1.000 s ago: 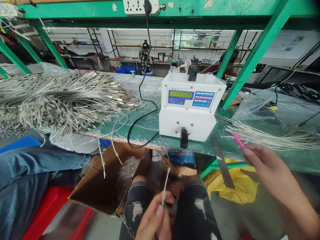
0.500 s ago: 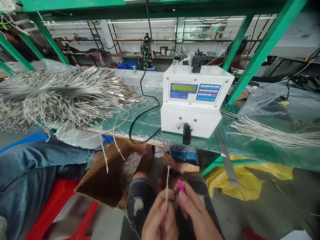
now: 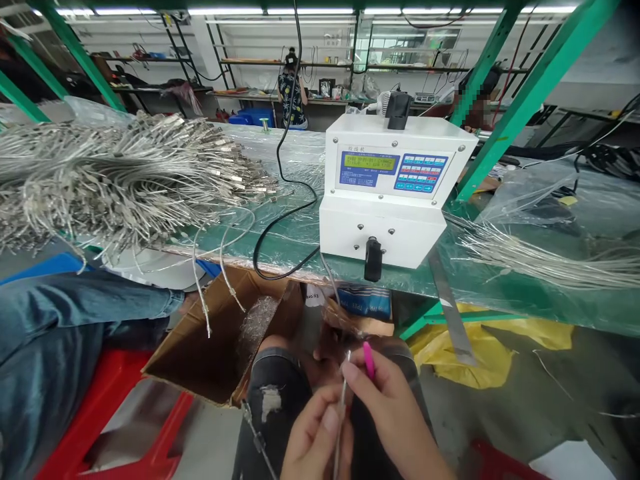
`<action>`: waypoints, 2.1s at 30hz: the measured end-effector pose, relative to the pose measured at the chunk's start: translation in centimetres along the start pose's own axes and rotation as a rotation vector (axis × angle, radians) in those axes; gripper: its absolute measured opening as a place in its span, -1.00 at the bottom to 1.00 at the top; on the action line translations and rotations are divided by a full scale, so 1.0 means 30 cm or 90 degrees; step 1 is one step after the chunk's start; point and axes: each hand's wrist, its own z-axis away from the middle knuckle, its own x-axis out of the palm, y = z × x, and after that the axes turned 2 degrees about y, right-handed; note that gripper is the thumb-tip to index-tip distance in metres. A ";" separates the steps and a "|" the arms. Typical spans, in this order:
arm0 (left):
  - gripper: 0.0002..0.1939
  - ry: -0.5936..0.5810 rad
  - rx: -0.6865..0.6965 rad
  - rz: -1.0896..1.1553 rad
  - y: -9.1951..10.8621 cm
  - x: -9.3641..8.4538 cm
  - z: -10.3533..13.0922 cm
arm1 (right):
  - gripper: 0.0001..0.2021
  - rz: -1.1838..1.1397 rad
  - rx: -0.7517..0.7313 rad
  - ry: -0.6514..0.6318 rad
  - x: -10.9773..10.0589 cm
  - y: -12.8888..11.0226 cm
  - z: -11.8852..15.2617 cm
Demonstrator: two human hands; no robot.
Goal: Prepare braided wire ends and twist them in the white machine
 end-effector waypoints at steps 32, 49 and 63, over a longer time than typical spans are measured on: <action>-0.51 -0.063 -0.011 -0.171 0.022 -0.047 -0.015 | -0.61 0.040 0.004 0.007 -0.008 0.002 0.015; -0.54 -0.045 0.064 -0.131 0.026 -0.061 -0.034 | -0.63 0.040 -0.250 0.149 -0.091 0.046 0.090; -0.50 -0.016 0.078 -0.122 0.045 -0.045 -0.001 | -0.79 0.320 -0.522 0.010 -0.023 0.010 0.094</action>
